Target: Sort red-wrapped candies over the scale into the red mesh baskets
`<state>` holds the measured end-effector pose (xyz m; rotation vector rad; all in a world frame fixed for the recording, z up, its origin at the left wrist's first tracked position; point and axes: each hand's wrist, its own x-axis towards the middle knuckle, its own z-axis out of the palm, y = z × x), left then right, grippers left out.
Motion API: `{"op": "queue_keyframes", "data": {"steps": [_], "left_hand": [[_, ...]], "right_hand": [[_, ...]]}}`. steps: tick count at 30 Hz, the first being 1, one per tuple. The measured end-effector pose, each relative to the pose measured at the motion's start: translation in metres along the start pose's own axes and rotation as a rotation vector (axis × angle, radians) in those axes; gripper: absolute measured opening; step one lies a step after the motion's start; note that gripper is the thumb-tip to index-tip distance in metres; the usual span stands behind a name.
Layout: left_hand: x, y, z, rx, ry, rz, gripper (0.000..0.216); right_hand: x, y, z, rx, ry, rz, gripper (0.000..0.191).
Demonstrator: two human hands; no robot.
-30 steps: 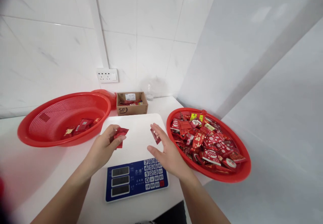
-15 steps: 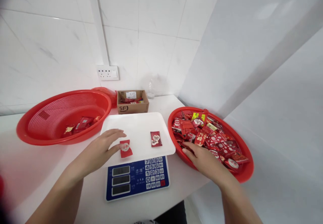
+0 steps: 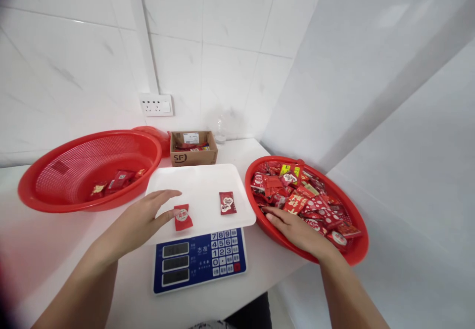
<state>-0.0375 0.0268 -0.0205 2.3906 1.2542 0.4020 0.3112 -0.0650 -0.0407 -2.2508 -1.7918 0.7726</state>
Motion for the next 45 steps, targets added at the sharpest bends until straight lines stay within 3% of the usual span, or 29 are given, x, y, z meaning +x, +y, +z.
{"op": "queue_keyframes", "data": {"steps": [12, 17, 23, 25, 28, 31, 36, 40, 45], "left_hand": [[-0.002, 0.002, -0.003, 0.002, 0.0, 0.042, 0.042], [-0.004, 0.003, -0.005, -0.013, 0.002, 0.041, 0.042], [-0.003, 0.006, -0.003, -0.025, -0.04, 0.068, 0.04], [-0.003, 0.006, -0.001, -0.025, -0.08, 0.12, 0.037], [-0.003, 0.005, 0.004, -0.013, -0.152, 0.21, 0.038], [-0.001, 0.005, 0.006, 0.012, -0.199, 0.276, 0.037], [0.002, 0.004, 0.006, 0.03, -0.221, 0.312, 0.027], [0.004, -0.001, 0.005, 0.031, -0.175, 0.295, 0.03], [0.001, -0.01, -0.004, 0.036, -0.031, 0.209, 0.03]], "right_hand": [[0.004, 0.005, 0.003, 0.093, -0.015, 0.081, 0.064], [0.006, -0.004, 0.003, 0.224, 0.159, 0.003, 0.041], [0.004, -0.037, 0.002, 0.366, 0.384, 0.033, 0.043], [0.006, -0.054, 0.004, 0.425, 0.37, -0.054, 0.041], [0.011, -0.08, 0.011, 0.495, 0.226, -0.217, 0.047], [0.014, -0.094, 0.015, 0.416, 0.183, -0.315, 0.054], [0.015, -0.07, 0.01, 0.042, 0.317, -0.199, 0.042], [0.021, -0.03, 0.007, -0.083, 0.216, -0.027, 0.038], [0.03, -0.004, 0.01, -0.109, 0.074, 0.013, 0.043]]}}
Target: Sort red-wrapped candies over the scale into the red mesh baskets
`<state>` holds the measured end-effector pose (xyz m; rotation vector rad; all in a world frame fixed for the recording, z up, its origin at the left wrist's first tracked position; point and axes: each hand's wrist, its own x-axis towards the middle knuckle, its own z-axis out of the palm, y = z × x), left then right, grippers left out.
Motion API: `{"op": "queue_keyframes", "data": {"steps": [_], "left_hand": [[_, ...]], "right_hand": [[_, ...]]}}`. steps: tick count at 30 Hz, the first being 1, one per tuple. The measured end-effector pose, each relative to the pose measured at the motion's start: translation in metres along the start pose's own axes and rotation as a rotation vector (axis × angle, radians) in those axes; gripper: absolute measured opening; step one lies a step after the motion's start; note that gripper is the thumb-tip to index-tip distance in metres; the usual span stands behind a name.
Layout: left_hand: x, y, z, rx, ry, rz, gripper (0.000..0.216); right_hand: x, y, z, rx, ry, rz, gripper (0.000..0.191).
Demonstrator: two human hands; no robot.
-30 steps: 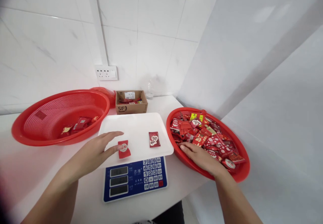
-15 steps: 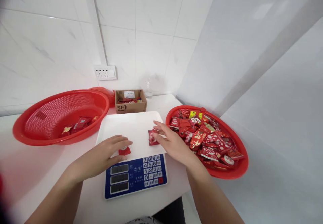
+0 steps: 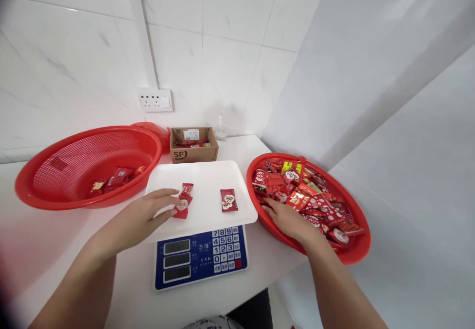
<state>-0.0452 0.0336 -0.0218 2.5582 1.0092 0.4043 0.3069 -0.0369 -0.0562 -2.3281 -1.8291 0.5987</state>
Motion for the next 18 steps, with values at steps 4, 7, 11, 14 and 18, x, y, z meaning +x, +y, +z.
{"op": "queue_keyframes", "data": {"steps": [4, 7, 11, 14, 18], "left_hand": [[-0.003, -0.001, -0.01, 0.005, 0.099, -0.124, 0.03], [-0.004, 0.0, -0.013, -0.022, 0.144, -0.161, 0.03], [-0.005, 0.001, -0.013, -0.033, 0.17, -0.17, 0.032], [-0.006, 0.001, -0.012, -0.034, 0.166, -0.163, 0.033], [-0.006, 0.0, -0.011, -0.025, 0.142, -0.185, 0.033]], "right_hand": [[0.007, 0.005, 0.003, -0.023, -0.017, 0.016, 0.048], [0.01, 0.006, 0.003, -0.032, -0.041, 0.005, 0.048], [0.01, 0.006, 0.001, -0.034, -0.075, -0.029, 0.046], [0.008, 0.005, 0.0, -0.014, -0.104, -0.051, 0.044], [0.005, 0.005, -0.003, 0.016, -0.13, -0.052, 0.046]]}}
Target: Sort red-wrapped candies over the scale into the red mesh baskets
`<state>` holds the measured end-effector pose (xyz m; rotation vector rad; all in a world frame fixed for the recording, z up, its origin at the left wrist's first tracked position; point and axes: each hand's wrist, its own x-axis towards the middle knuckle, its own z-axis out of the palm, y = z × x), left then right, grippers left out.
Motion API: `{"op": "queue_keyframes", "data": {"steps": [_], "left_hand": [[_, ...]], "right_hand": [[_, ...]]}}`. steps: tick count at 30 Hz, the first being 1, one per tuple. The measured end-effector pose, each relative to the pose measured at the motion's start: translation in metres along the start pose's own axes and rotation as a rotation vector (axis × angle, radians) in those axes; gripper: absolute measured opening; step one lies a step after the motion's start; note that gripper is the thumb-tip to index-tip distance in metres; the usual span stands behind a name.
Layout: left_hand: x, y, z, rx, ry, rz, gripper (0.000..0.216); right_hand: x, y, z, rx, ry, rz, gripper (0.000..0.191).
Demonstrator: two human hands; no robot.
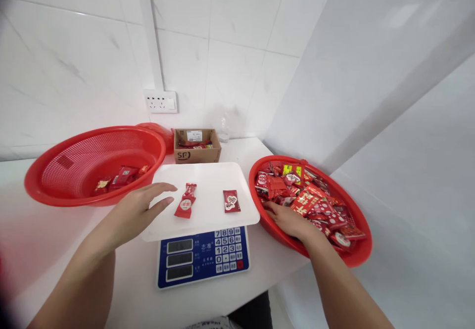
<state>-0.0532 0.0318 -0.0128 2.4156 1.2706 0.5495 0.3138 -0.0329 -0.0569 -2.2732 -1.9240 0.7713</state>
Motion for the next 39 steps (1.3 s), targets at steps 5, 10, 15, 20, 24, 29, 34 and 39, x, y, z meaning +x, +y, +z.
{"op": "queue_keyframes", "data": {"steps": [5, 10, 15, 20, 24, 29, 34, 39], "left_hand": [[0.0, 0.001, 0.0, 0.004, -0.038, -0.013, 0.033], [-0.001, 0.005, 0.003, -0.028, -0.129, 0.097, 0.03], [0.001, 0.007, 0.015, -0.029, -0.273, 0.253, 0.031], [0.005, 0.01, 0.018, -0.018, -0.322, 0.208, 0.026], [0.003, 0.014, 0.012, -0.025, -0.346, 0.176, 0.021], [0.002, 0.014, 0.012, -0.031, -0.343, 0.151, 0.018], [0.003, 0.011, 0.016, -0.016, -0.324, 0.182, 0.023], [0.003, 0.012, 0.014, -0.05, -0.297, 0.156, 0.021]], "right_hand": [[-0.003, -0.003, -0.002, 0.049, 0.031, -0.024, 0.036], [-0.007, -0.011, -0.005, 0.119, 0.237, 0.045, 0.025], [-0.014, -0.035, -0.015, 0.273, 0.561, 0.102, 0.037], [0.004, -0.082, -0.002, 0.438, 0.542, -0.086, 0.044], [0.021, -0.104, 0.015, 0.413, 0.454, -0.248, 0.042], [0.016, -0.098, 0.031, 0.255, 0.325, -0.272, 0.048], [0.006, -0.102, 0.045, 0.183, 0.227, -0.283, 0.047], [-0.003, -0.1, 0.037, 0.154, 0.262, -0.355, 0.044]]}}
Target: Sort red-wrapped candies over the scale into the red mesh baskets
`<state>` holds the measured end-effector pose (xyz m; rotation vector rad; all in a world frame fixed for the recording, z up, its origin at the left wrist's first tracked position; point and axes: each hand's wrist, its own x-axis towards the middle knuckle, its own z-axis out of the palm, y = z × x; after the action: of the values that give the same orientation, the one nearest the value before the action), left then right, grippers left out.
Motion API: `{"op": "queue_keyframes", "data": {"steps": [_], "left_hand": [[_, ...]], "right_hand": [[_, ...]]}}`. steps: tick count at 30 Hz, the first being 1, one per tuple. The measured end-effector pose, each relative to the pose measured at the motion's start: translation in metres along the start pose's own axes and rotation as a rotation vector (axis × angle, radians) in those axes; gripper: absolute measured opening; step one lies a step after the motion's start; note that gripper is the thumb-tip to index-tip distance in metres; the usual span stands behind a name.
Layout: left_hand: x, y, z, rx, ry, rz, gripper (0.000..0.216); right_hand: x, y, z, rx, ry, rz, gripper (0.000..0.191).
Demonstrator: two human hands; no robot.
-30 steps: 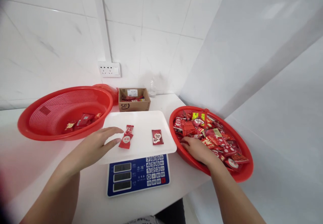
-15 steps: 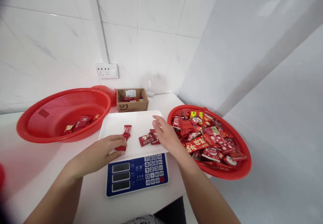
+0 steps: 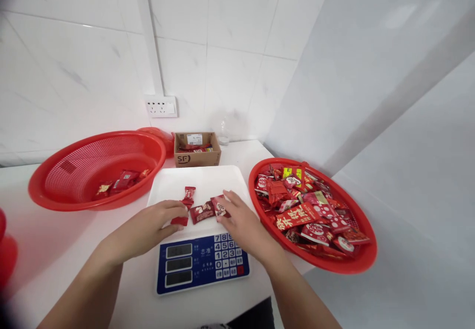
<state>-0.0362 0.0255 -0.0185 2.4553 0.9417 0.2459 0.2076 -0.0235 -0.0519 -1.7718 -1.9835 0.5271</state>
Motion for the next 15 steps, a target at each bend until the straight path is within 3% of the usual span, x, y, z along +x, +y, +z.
{"op": "queue_keyframes", "data": {"steps": [3, 5, 7, 10, 15], "left_hand": [[0.0, 0.0, -0.001, 0.004, 0.023, -0.065, 0.023], [0.0, -0.001, -0.002, 0.013, 0.035, -0.097, 0.026], [0.001, -0.002, -0.001, 0.025, 0.04, -0.107, 0.029], [0.001, -0.004, 0.0, 0.044, 0.041, -0.103, 0.032], [0.001, -0.003, -0.001, 0.069, 0.027, -0.107, 0.035]], "right_hand": [[-0.012, 0.019, -0.025, -0.084, 0.166, 0.069, 0.042], [-0.021, 0.037, -0.044, -0.148, 0.184, 0.186, 0.038], [-0.027, 0.055, -0.058, -0.224, 0.074, 0.294, 0.037], [-0.031, 0.075, -0.067, -0.273, -0.164, 0.331, 0.04], [-0.025, 0.086, -0.063, -0.274, -0.31, 0.297, 0.05]]}}
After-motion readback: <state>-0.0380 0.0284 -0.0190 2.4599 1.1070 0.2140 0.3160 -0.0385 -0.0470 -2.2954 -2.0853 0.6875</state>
